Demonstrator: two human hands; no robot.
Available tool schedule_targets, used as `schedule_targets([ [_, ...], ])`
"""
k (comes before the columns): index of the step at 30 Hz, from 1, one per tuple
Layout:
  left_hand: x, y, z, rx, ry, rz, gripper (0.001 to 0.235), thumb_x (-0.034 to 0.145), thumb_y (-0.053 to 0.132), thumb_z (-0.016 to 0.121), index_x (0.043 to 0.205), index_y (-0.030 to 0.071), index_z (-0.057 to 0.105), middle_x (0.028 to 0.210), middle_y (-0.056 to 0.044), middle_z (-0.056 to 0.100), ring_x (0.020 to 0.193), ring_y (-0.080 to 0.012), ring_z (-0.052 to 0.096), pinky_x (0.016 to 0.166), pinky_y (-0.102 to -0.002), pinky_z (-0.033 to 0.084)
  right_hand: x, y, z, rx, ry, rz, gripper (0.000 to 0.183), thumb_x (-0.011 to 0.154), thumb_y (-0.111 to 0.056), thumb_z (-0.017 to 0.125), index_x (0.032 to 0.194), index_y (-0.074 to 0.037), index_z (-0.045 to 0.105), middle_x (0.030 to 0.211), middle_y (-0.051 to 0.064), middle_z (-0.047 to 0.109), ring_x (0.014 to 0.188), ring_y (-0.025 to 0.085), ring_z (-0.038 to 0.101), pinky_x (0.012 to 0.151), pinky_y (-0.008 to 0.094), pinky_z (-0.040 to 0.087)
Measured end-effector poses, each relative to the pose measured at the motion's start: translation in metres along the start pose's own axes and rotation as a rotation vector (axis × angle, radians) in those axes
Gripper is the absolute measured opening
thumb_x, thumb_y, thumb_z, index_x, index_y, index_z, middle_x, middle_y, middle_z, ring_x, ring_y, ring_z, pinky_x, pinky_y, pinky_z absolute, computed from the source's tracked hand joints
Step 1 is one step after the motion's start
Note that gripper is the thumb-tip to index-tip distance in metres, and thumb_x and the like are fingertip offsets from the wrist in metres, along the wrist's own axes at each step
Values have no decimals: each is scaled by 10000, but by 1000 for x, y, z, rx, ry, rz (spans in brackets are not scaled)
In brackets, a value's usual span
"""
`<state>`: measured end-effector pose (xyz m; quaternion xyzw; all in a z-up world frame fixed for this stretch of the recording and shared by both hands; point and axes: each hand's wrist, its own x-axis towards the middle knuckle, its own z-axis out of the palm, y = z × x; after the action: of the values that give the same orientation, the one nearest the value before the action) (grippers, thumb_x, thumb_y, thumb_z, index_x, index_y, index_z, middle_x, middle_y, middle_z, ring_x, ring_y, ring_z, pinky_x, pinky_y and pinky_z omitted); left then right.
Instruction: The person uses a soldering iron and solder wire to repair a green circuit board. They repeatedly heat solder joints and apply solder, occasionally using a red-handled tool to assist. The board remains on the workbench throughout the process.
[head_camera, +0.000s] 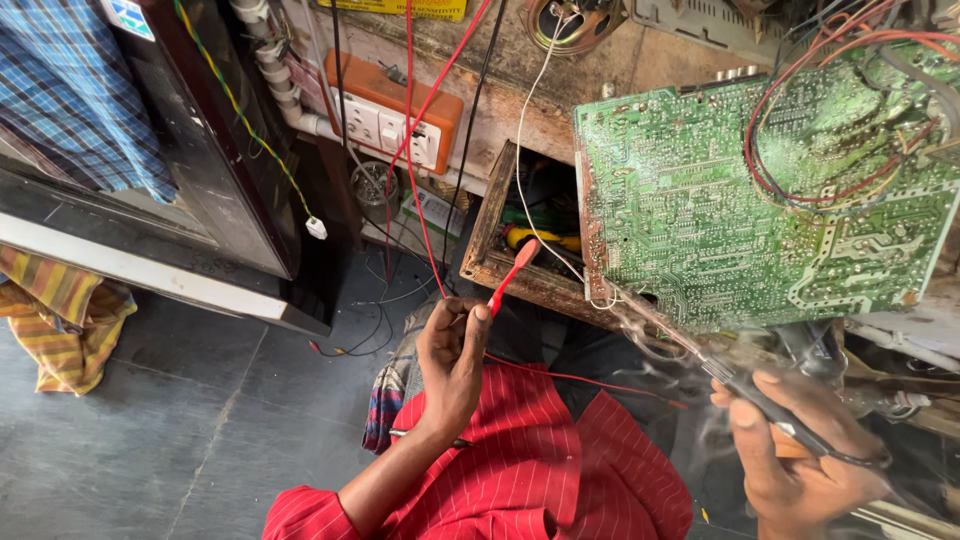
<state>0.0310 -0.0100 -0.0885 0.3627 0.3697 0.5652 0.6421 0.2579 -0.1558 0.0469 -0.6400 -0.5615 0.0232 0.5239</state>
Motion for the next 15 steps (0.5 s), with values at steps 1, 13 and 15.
schedule_targets([
  [1, 0, 0, 0, -3, -2, 2, 179, 1043, 201, 647, 981, 34, 632, 785, 66, 539, 676, -5, 413, 574, -191, 330, 1, 1, 0, 9, -11, -15, 265, 982, -38, 721, 1196, 96, 639, 1059, 237, 707, 858, 262, 756, 774, 326, 645],
  [13, 0, 0, 1, -5, 5, 8, 164, 1037, 184, 649, 996, 25, 638, 797, 61, 544, 690, -10, 413, 584, -199, 329, 1, 2, 6, 43, 14, 5, 248, 962, -1, 715, 1172, 110, 646, 1058, 222, 699, 846, 268, 749, 771, 336, 648],
  [15, -1, 2, 2, 3, -14, 27, 161, 1044, 181, 647, 1000, 26, 637, 807, 59, 554, 708, -9, 426, 601, -198, 343, -1, 0, 7, 46, 15, 36, 232, 971, 10, 712, 1167, 114, 644, 1072, 229, 698, 856, 268, 747, 777, 331, 643],
])
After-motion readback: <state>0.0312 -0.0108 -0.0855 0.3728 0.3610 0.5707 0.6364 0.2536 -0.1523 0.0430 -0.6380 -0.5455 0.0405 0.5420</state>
